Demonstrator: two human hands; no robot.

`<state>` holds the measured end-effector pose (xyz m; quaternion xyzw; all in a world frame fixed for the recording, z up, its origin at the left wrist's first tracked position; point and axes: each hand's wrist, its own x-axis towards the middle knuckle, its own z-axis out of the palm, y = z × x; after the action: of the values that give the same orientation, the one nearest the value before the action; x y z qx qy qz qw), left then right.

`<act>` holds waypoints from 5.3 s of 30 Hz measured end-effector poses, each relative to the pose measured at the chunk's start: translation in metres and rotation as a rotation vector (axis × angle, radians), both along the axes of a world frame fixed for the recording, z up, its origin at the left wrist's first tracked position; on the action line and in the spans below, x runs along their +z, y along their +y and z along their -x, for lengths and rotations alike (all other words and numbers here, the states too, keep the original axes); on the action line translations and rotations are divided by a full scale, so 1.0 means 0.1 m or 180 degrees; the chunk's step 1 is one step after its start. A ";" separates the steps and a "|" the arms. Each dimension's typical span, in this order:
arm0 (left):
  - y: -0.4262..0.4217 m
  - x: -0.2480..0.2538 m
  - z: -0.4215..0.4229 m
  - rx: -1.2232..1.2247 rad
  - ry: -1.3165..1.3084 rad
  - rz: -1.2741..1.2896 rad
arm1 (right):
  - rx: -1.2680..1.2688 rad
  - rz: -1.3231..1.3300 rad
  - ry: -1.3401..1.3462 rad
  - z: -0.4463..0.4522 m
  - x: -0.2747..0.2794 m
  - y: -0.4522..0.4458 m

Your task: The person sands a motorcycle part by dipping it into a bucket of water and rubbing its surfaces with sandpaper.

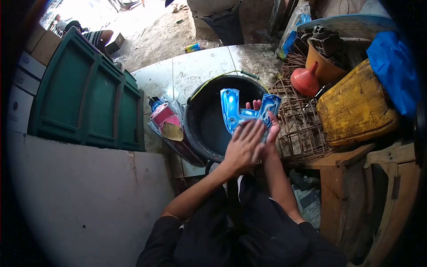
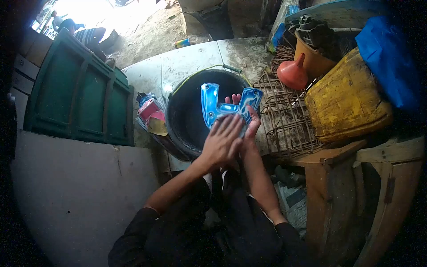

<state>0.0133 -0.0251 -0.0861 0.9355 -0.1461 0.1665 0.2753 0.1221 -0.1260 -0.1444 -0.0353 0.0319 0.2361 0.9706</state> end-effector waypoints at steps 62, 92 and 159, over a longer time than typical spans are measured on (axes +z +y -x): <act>0.04 -0.02 0.12 0.0817 0.0842 0.0080 | 0.0138 0.0515 -0.0027 0.04 0.17 0.05; 0.21 -0.13 -0.28 0.1495 0.0592 0.0543 | 0.0224 0.0401 -0.0141 0.16 0.23 0.11; -0.15 0.01 0.12 0.1129 0.0803 0.0882 | -0.0275 0.0426 -0.0033 0.16 0.18 0.03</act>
<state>0.0009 -0.0403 -0.0853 0.9132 0.0799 0.1126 0.3834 0.1060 -0.1231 -0.1264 -0.0999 0.0441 0.1912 0.9755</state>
